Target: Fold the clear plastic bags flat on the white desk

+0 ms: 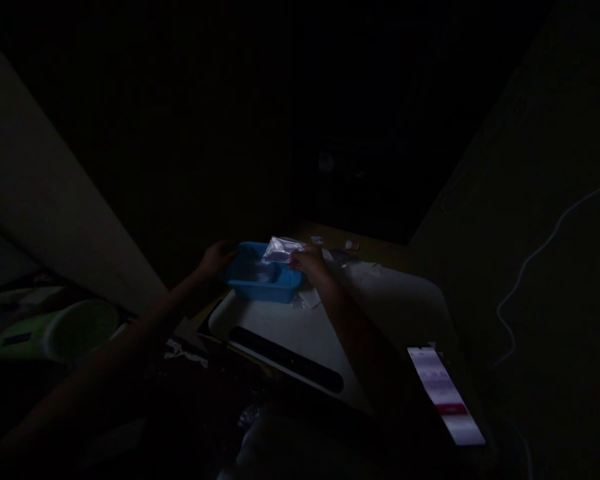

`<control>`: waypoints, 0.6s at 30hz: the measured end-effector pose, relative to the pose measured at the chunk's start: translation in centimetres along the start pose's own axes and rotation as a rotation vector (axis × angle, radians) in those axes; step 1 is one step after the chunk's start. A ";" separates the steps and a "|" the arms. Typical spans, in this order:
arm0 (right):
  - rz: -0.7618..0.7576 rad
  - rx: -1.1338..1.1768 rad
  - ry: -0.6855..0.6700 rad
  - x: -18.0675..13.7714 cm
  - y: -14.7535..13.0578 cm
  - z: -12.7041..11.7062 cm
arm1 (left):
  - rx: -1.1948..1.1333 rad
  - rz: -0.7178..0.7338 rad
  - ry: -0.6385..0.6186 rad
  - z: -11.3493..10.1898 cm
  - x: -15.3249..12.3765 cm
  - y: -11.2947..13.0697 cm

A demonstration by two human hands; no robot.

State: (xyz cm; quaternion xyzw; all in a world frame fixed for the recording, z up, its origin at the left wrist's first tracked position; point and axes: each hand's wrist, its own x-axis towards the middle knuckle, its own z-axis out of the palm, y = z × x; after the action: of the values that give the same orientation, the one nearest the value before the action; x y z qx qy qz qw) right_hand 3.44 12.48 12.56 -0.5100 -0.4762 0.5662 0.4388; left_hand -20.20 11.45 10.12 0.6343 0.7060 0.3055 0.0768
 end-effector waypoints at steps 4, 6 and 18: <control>0.070 -0.054 -0.029 2.0 1.3 3.4 | 0.009 0.113 -0.012 -0.2 0.8 -0.8; 0.100 -0.080 -0.035 2.8 2.2 4.8 | 0.049 0.215 -0.078 -0.5 1.3 -0.9; 0.171 -0.273 -0.079 6.0 5.2 8.1 | 0.417 0.455 -0.400 0.2 1.2 0.8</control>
State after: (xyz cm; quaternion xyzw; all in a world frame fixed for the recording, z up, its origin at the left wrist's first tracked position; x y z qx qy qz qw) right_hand -5.30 16.77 6.66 -0.5810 -0.5204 0.5510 0.2965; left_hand -19.66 12.62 10.72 0.8243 0.5650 0.0340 0.0126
